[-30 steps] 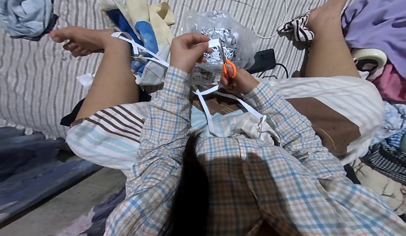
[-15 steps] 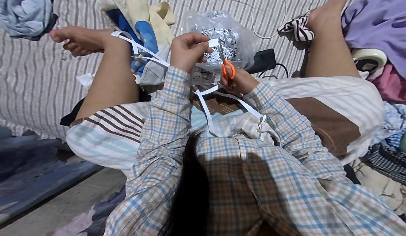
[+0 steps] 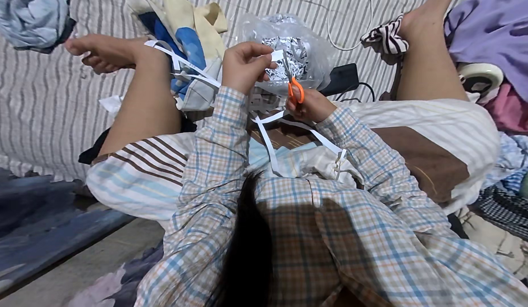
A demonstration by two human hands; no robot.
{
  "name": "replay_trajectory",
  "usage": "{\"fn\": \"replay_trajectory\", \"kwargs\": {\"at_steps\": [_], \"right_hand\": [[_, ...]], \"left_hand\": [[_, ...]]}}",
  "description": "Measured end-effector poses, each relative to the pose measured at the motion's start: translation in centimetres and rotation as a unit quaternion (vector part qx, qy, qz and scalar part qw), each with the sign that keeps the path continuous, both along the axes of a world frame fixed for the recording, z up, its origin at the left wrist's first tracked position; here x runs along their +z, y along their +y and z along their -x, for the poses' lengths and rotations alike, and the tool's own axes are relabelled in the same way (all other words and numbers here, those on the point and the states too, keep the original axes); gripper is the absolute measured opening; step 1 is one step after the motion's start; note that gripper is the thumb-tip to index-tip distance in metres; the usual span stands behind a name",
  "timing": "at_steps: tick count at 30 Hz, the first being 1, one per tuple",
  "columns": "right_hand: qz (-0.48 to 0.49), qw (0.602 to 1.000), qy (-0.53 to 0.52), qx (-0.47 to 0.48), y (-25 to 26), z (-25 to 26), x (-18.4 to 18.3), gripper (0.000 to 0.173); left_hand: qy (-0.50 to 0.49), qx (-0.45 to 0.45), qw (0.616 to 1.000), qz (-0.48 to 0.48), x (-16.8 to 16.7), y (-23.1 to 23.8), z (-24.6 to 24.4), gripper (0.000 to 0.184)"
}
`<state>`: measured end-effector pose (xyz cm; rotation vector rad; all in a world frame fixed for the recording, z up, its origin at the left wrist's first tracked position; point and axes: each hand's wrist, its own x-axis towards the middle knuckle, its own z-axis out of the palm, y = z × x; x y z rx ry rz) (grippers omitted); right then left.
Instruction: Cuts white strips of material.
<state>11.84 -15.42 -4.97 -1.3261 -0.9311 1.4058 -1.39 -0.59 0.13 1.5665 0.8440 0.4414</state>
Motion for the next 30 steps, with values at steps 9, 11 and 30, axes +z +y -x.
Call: {"fn": "replay_trajectory", "kwargs": {"at_steps": [9, 11, 30], "right_hand": [[-0.052, 0.998, 0.034, -0.007, -0.10, 0.04, -0.93, 0.038], [-0.055, 0.998, 0.030, -0.003, -0.06, 0.03, -0.99, 0.038], [-0.023, 1.000, 0.016, -0.004, 0.00, 0.04, -0.43, 0.042]], "left_hand": [[-0.004, -0.002, 1.000, -0.002, -0.21, 0.08, -0.02, 0.016], [-0.004, -0.002, 1.000, -0.003, -0.23, 0.12, 0.02, 0.016], [0.002, -0.005, 1.000, 0.002, -0.09, 0.08, 0.04, 0.016]]}}
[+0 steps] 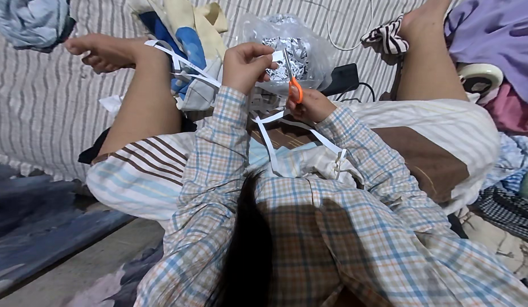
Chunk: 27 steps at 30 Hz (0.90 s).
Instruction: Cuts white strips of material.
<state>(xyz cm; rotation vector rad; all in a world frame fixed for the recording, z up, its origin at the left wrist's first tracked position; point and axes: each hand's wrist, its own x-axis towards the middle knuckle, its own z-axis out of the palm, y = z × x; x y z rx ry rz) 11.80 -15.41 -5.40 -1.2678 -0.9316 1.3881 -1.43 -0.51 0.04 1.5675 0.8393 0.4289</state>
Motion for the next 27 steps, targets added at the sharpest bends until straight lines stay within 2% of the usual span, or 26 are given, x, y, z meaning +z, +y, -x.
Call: {"fn": "replay_trajectory", "kwargs": {"at_steps": [5, 11, 19, 27], "right_hand": [[0.009, 1.000, -0.008, 0.012, 0.15, -0.03, -0.22, 0.048], [-0.020, 1.000, -0.010, -0.005, -0.17, 0.02, -0.31, 0.037], [0.014, 1.000, -0.010, 0.008, 0.15, 0.05, 0.06, 0.046], [-0.024, 1.000, 0.001, 0.003, -0.18, 0.03, -0.26, 0.037]], "left_hand": [[-0.009, -0.003, 1.000, 0.005, -0.10, 0.05, -0.06, 0.016], [-0.004, -0.006, 1.000, -0.002, -0.12, 0.05, -0.08, 0.016], [-0.007, -0.007, 1.000, 0.000, -0.10, 0.03, -0.06, 0.017], [-0.002, 0.007, 1.000, 0.008, 0.15, -0.27, -0.13, 0.017]]}}
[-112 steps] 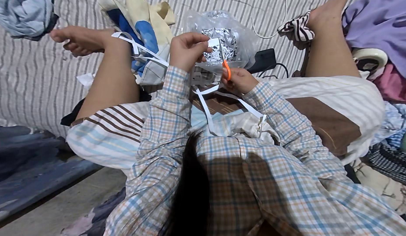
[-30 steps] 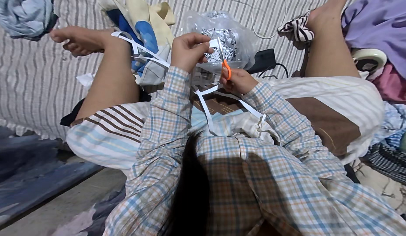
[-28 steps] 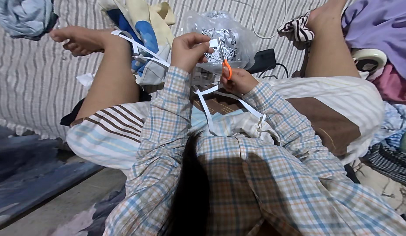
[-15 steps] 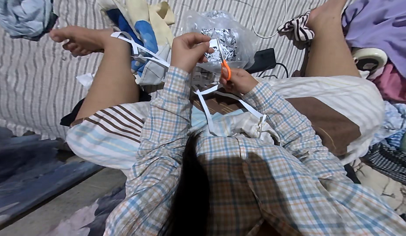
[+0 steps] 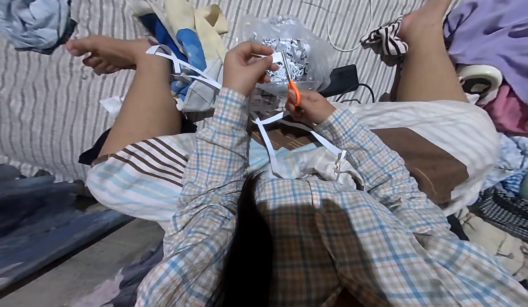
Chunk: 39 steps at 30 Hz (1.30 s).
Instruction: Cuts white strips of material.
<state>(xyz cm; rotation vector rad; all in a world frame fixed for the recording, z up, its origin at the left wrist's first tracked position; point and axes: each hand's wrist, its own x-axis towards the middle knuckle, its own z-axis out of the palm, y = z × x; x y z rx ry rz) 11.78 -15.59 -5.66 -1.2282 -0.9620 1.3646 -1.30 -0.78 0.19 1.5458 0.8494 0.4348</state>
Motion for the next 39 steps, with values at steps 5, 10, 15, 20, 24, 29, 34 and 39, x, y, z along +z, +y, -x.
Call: {"fn": "replay_trajectory", "kwargs": {"at_steps": [5, 10, 15, 20, 24, 29, 34, 39], "right_hand": [[0.026, 1.000, 0.001, 0.000, 0.18, 0.05, 0.25, 0.044], [0.018, 1.000, 0.002, -0.002, 0.12, 0.05, 0.23, 0.043], [0.001, 1.000, -0.010, -0.010, 0.02, -0.05, 0.12, 0.039], [0.027, 1.000, -0.007, 0.008, 0.38, -0.12, 0.08, 0.046], [0.033, 0.999, -0.023, 0.001, 0.24, 0.03, 0.32, 0.048], [0.005, 1.000, -0.018, -0.012, 0.00, 0.01, 0.14, 0.038], [0.031, 0.999, -0.010, -0.003, 0.23, -0.18, 0.40, 0.044], [0.048, 0.999, -0.020, 0.004, 0.43, -0.09, 0.50, 0.049]], "left_hand": [[0.002, 0.003, 1.000, 0.007, 0.19, -0.07, -0.04, 0.017], [-0.006, -0.007, 1.000, 0.002, 0.00, -0.04, -0.03, 0.015], [0.000, -0.005, 1.000, 0.001, 0.07, -0.05, 0.01, 0.014], [-0.004, -0.003, 1.000, 0.002, 0.00, -0.04, -0.03, 0.015], [0.001, -0.016, 1.000, -0.006, -0.10, -0.01, -0.12, 0.016], [0.001, -0.018, 1.000, -0.010, -0.13, -0.03, -0.08, 0.015], [0.001, -0.007, 1.000, -0.005, 0.02, -0.11, -0.09, 0.015], [-0.007, -0.013, 1.000, -0.001, -0.11, -0.18, -0.15, 0.014]]}}
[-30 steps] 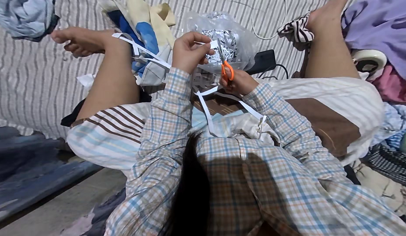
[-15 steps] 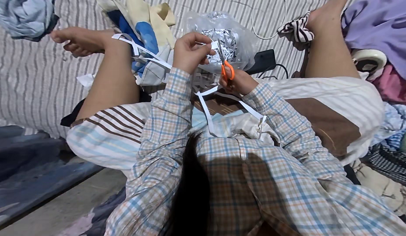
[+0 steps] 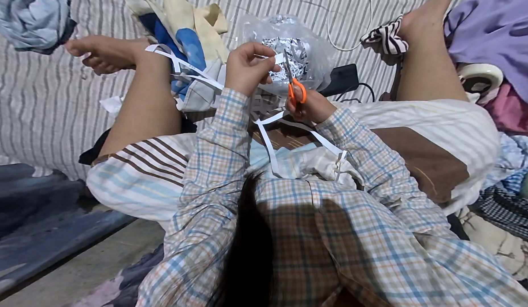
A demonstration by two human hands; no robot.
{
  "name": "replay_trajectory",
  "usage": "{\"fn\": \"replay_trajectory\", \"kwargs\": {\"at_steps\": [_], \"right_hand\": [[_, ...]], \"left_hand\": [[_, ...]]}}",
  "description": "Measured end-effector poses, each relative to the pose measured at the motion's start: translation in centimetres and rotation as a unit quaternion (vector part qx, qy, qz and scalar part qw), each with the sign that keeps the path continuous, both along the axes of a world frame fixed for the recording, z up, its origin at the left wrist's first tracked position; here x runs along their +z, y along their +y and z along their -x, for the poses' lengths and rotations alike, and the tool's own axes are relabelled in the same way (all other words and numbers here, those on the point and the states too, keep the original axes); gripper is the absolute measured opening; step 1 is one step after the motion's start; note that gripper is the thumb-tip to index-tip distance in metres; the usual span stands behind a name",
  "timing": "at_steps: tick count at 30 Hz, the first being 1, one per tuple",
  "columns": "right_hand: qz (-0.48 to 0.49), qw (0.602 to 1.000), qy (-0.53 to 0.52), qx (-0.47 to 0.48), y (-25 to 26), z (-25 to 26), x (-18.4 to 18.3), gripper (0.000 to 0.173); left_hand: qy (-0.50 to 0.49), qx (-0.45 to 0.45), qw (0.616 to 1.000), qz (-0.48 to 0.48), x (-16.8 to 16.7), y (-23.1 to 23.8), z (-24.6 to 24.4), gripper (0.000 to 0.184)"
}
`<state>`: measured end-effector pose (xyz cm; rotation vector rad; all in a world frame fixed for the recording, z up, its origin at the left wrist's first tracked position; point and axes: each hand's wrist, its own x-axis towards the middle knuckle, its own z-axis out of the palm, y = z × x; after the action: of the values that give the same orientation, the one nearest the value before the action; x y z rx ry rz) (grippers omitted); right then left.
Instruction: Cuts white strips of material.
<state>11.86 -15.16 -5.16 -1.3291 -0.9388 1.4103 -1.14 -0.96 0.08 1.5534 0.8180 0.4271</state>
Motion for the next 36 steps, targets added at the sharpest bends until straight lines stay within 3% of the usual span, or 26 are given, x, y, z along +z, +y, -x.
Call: {"fn": "replay_trajectory", "kwargs": {"at_steps": [7, 15, 21, 29, 36], "right_hand": [[-0.050, 0.999, 0.006, -0.017, -0.48, 0.02, -0.27, 0.037], [0.013, 1.000, 0.015, -0.002, 0.00, 0.07, 0.16, 0.049], [-0.032, 0.999, 0.003, -0.021, -0.39, 0.09, -0.16, 0.038], [-0.010, 1.000, 0.011, -0.006, -0.13, 0.02, 0.00, 0.046], [-0.052, 0.998, 0.006, -0.016, -0.40, 0.07, -0.33, 0.038]], "left_hand": [[0.005, -0.003, 1.000, -0.003, 0.10, -0.02, -0.02, 0.014], [0.005, -0.005, 1.000, 0.000, 0.10, -0.02, -0.01, 0.014], [0.008, -0.006, 1.000, 0.004, 0.12, -0.06, -0.09, 0.014], [0.012, 0.004, 1.000, 0.008, 0.33, -0.24, -0.10, 0.013], [0.016, 0.003, 1.000, 0.004, 0.36, -0.20, -0.14, 0.014]]}}
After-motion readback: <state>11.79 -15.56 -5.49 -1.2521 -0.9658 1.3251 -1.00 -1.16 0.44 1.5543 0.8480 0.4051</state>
